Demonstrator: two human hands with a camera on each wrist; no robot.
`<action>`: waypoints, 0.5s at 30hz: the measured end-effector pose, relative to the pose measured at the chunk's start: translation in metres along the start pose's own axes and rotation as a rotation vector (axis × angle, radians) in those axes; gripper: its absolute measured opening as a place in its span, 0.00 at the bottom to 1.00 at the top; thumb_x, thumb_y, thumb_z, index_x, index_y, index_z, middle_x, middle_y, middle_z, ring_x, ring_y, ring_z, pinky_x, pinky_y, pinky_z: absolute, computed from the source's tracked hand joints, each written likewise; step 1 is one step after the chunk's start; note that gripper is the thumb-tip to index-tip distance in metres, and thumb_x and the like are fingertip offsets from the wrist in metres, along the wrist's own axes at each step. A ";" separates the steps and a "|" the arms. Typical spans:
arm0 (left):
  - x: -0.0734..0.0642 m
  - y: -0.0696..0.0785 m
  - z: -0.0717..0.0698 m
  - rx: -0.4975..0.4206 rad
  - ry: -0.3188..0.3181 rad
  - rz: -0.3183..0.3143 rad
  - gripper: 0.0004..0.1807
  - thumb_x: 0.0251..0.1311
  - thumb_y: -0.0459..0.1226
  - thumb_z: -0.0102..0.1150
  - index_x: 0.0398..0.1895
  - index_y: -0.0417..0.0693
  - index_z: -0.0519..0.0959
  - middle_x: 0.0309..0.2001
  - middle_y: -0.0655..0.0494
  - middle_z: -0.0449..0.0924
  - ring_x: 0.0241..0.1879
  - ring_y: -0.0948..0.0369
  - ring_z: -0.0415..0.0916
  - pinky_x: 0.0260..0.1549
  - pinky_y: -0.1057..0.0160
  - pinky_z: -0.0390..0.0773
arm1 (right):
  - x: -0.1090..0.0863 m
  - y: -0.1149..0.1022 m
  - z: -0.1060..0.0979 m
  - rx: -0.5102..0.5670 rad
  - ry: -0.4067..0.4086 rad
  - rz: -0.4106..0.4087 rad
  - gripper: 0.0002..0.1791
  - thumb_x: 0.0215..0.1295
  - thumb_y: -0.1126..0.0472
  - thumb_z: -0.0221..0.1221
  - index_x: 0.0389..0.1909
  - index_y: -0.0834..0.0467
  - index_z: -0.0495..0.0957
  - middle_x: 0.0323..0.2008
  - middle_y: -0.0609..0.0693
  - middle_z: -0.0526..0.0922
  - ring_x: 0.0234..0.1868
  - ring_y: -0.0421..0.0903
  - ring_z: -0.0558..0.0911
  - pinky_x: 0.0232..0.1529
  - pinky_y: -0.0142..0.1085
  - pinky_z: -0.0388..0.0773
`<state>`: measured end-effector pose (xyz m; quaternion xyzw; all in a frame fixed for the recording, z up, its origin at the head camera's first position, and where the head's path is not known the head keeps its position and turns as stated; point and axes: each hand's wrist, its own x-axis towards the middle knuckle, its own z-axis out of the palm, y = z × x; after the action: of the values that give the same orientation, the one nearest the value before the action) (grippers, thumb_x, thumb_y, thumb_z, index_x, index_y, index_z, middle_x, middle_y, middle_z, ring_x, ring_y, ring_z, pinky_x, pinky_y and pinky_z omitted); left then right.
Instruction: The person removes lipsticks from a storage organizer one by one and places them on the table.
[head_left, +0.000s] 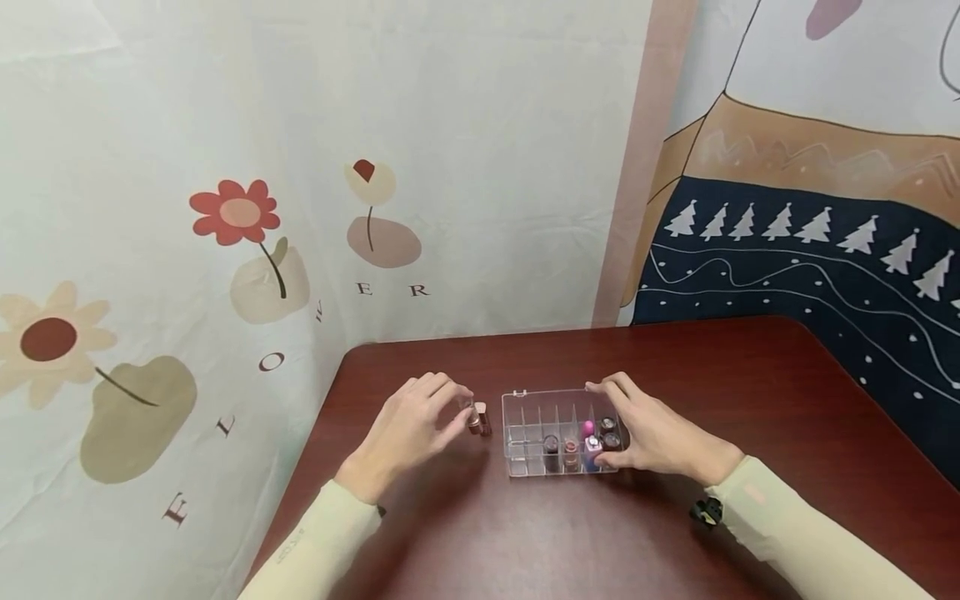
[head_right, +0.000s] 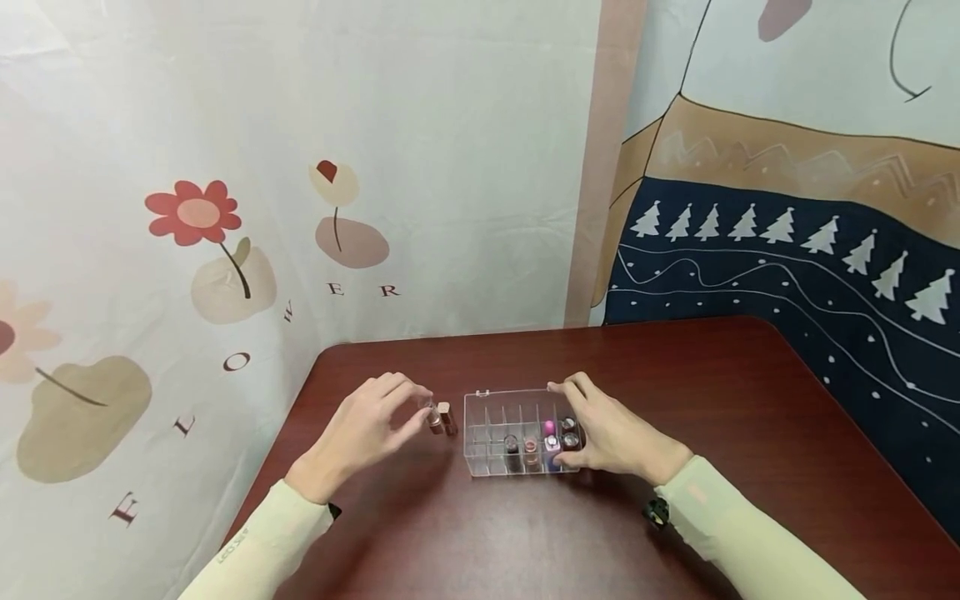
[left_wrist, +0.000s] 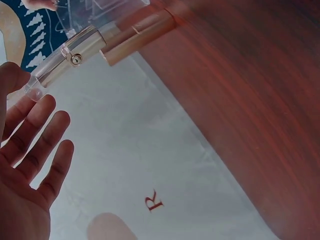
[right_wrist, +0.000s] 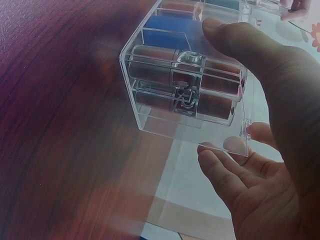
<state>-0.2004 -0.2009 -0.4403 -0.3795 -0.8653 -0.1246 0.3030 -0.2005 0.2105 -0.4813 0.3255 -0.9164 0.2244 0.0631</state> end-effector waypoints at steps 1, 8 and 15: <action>-0.001 -0.002 0.001 0.001 0.002 0.000 0.10 0.68 0.37 0.81 0.49 0.52 0.91 0.43 0.63 0.90 0.41 0.60 0.85 0.40 0.58 0.85 | 0.000 0.000 0.000 -0.008 0.005 -0.003 0.62 0.52 0.46 0.93 0.83 0.61 0.71 0.69 0.57 0.78 0.58 0.49 0.88 0.63 0.52 0.94; -0.010 -0.012 0.008 0.021 -0.010 -0.027 0.10 0.66 0.37 0.82 0.48 0.52 0.91 0.43 0.63 0.90 0.40 0.60 0.85 0.39 0.58 0.86 | -0.001 -0.001 0.001 -0.026 0.003 0.002 0.60 0.54 0.44 0.92 0.83 0.58 0.71 0.67 0.54 0.77 0.53 0.43 0.85 0.56 0.42 0.94; -0.017 -0.020 0.015 0.026 -0.044 -0.058 0.11 0.66 0.37 0.83 0.48 0.52 0.91 0.42 0.64 0.90 0.39 0.59 0.86 0.39 0.57 0.88 | 0.000 0.000 0.001 -0.009 -0.007 0.016 0.61 0.54 0.44 0.92 0.83 0.58 0.70 0.68 0.54 0.77 0.55 0.45 0.86 0.60 0.47 0.95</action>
<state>-0.2130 -0.2179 -0.4619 -0.3528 -0.8839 -0.1137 0.2852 -0.2006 0.2106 -0.4821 0.3187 -0.9202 0.2194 0.0597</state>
